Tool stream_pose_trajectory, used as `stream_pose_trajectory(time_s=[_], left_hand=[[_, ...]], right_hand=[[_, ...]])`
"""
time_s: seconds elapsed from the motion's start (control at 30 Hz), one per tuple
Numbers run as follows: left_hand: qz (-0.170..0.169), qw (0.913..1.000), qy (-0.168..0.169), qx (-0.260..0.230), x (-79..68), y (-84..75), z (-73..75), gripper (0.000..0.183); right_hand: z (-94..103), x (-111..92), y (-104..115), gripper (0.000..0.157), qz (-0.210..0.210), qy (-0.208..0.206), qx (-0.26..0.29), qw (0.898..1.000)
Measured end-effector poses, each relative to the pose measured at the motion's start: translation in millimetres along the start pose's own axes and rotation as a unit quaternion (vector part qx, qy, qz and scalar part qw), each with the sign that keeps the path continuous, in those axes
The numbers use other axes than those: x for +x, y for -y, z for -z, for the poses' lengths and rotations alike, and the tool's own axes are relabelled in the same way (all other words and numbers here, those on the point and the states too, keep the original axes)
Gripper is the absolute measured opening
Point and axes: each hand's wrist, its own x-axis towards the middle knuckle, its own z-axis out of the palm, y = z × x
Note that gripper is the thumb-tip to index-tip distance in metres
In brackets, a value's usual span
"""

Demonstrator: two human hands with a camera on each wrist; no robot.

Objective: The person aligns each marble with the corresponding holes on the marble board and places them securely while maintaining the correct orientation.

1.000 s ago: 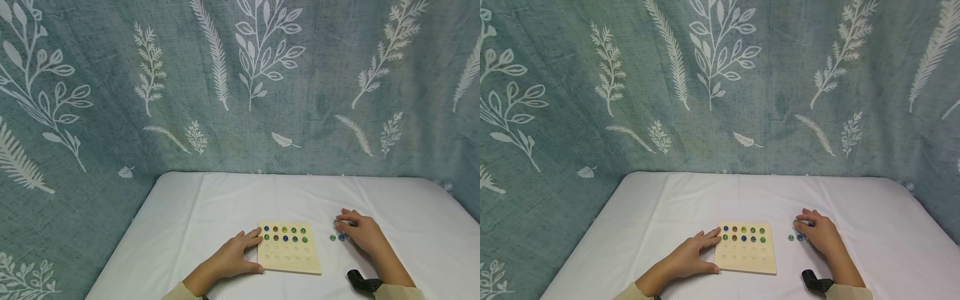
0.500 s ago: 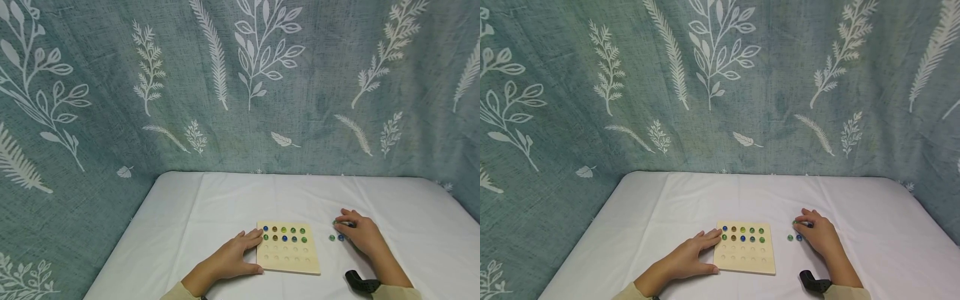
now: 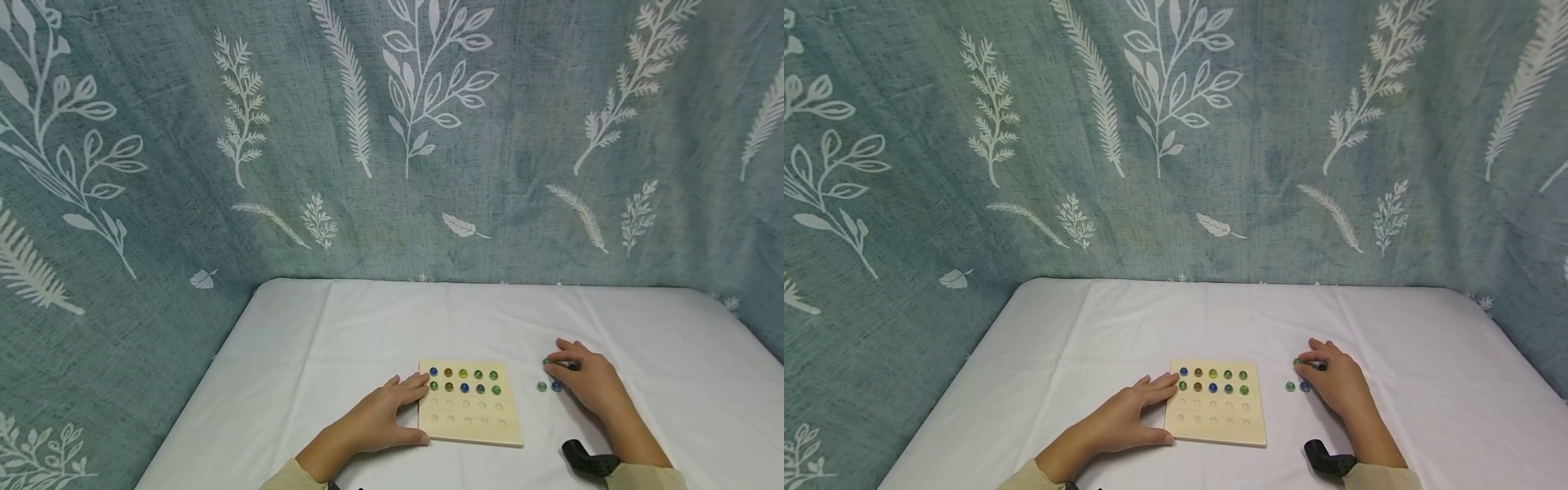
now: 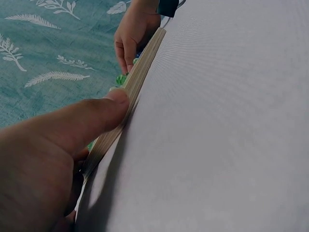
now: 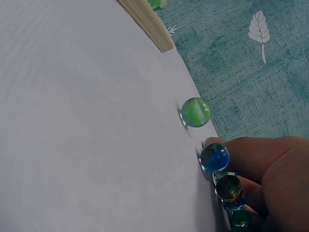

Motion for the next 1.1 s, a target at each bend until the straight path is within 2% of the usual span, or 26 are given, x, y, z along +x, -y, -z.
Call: stream_pose_trajectory(time_s=[0.4,0.5,0.73,1.1], left_hand=[[0.001,1.0000,-0.006,-0.004,-1.0,1.3,-1.0,0.084],[0.001,1.0000,-0.008,-0.002,-0.9,1.9,-1.5,0.084],[0.005,0.9999,-0.008,-0.007,-0.1,2.5,-1.2,0.086],[0.004,0.9999,-0.005,-0.009,0.3,1.8,-0.4,0.086]], right_hand=[[-1.4,1,7,0.043,0.001,-0.017,-0.016,1.000],[-0.3,0,15,0.040,0.018,-0.029,-0.015,0.999],[-5.8,-4,48,0.040,0.051,-0.016,0.028,0.998],[-41.5,-23,106,0.015,0.158,0.012,0.060,0.986]])
